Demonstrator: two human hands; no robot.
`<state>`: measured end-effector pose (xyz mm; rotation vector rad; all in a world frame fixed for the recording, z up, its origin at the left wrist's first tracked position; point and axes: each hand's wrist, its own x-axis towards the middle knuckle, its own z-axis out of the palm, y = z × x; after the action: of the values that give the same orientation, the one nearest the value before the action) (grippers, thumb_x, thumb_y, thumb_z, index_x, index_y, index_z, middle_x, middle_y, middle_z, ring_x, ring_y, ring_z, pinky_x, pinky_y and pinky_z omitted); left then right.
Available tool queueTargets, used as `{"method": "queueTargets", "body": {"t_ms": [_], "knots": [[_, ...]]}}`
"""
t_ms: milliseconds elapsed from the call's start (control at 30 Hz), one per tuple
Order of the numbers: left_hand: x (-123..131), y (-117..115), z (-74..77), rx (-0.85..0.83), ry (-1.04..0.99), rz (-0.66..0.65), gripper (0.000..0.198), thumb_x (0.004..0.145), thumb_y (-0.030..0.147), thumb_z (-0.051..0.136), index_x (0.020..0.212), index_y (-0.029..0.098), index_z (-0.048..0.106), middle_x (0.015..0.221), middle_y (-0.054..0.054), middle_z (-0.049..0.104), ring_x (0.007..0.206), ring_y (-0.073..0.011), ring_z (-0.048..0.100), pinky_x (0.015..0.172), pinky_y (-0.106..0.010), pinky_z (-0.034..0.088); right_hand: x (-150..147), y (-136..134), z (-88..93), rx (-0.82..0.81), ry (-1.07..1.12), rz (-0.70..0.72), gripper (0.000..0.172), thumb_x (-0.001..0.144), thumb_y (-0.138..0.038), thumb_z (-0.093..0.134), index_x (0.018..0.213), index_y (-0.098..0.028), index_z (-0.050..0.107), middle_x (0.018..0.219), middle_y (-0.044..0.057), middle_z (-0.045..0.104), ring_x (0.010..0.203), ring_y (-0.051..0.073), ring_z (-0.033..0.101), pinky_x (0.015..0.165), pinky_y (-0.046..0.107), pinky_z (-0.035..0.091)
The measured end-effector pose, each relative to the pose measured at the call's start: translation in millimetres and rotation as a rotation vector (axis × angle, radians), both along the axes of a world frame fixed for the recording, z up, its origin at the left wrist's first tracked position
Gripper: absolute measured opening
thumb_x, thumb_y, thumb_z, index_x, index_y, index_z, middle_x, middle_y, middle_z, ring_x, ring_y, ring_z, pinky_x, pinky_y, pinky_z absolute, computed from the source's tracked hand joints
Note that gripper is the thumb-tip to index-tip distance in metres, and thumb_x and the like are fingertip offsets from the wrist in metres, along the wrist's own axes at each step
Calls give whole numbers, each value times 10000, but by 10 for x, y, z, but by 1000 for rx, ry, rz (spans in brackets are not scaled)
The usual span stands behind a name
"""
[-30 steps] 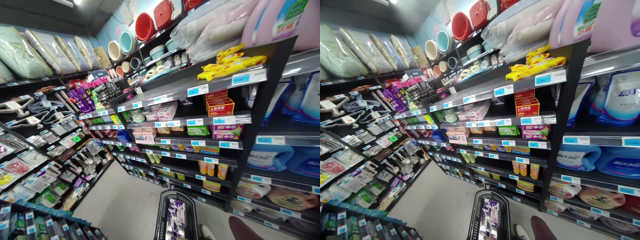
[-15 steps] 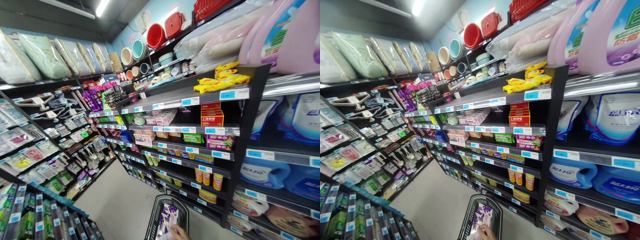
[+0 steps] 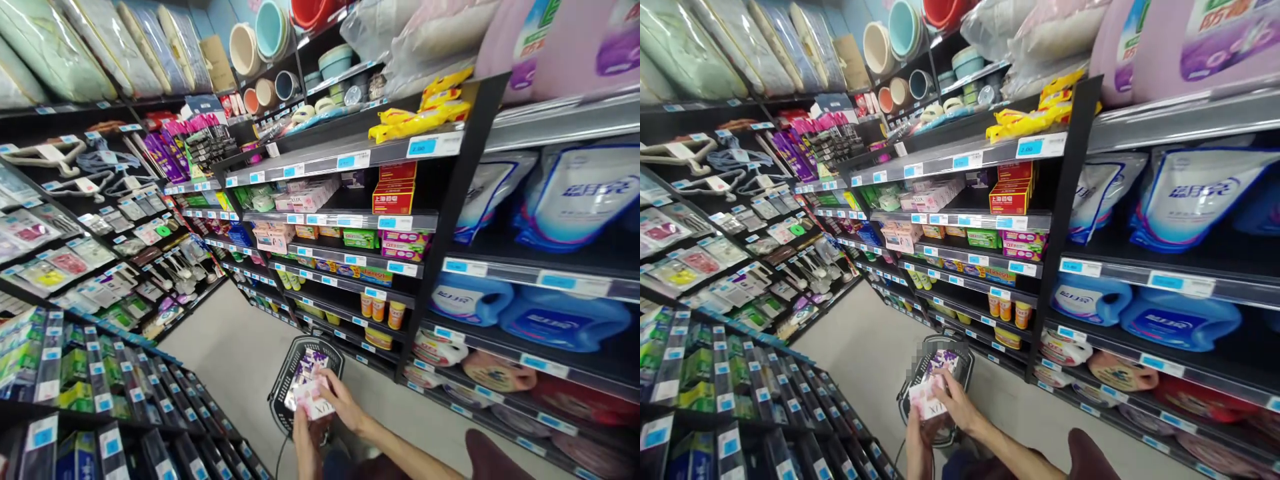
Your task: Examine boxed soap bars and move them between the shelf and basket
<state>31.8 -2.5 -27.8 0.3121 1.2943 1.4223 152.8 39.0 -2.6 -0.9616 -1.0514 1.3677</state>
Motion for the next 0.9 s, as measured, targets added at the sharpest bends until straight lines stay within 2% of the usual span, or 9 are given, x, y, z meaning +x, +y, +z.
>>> {"method": "queueTargets", "body": {"t_ms": [100,167,233,367,500,667,800,900], "knots": [[34,-18,271,114,-19,-17,710,697,601,760,1217,130,652,1055,-175,754,885,-330,745,743,-380,595,55,-86,187,105,-1,147,759,679,-464,811,1335,-200,536,1020,62,688,926,231,660,868,382,524],[28,-59,426,163,-24,-46,670,734,582,746,1223,134,653,1143,-175,731,1022,-328,713,848,-378,580,64,-125,247,154,13,171,974,557,-396,898,1408,-206,463,1091,82,675,958,246,657,893,399,520],[26,-108,537,180,-4,-71,663,752,581,735,1247,149,644,1197,-166,713,1100,-326,682,914,-382,560,56,-153,269,195,33,145,1087,499,-354,931,1447,-217,418,1155,101,658,995,257,652,918,408,515],[82,-164,640,205,20,-108,698,743,601,734,1287,178,618,1238,-158,696,1137,-341,662,942,-411,550,66,-212,257,257,69,63,1174,513,-346,940,1504,-224,323,1290,134,604,1104,276,625,981,418,491],[227,-213,635,191,-48,-118,721,708,592,769,1279,178,623,1242,-171,692,1163,-368,642,946,-427,546,141,-325,253,244,131,14,1257,525,-452,932,1540,-216,229,1202,117,655,1019,261,663,943,406,523],[440,-351,616,266,-221,-134,726,747,568,747,1352,204,575,1241,-165,698,1206,-377,613,1002,-475,513,214,-514,213,208,153,-72,1239,612,-525,871,1562,-188,151,1162,134,694,1057,275,675,947,404,536],[496,-433,692,315,-278,-145,658,788,544,721,1337,206,589,1212,-149,715,1220,-365,605,1037,-492,487,215,-613,178,155,112,-148,1159,668,-460,849,1565,-202,161,1324,166,625,1177,296,635,990,413,524],[452,-463,783,340,-284,-165,675,799,541,710,1364,201,567,1249,-154,696,1229,-368,597,1041,-506,482,183,-628,211,139,94,-181,1171,669,-442,850,1573,-207,142,1382,183,585,1184,312,638,992,433,529]]}}
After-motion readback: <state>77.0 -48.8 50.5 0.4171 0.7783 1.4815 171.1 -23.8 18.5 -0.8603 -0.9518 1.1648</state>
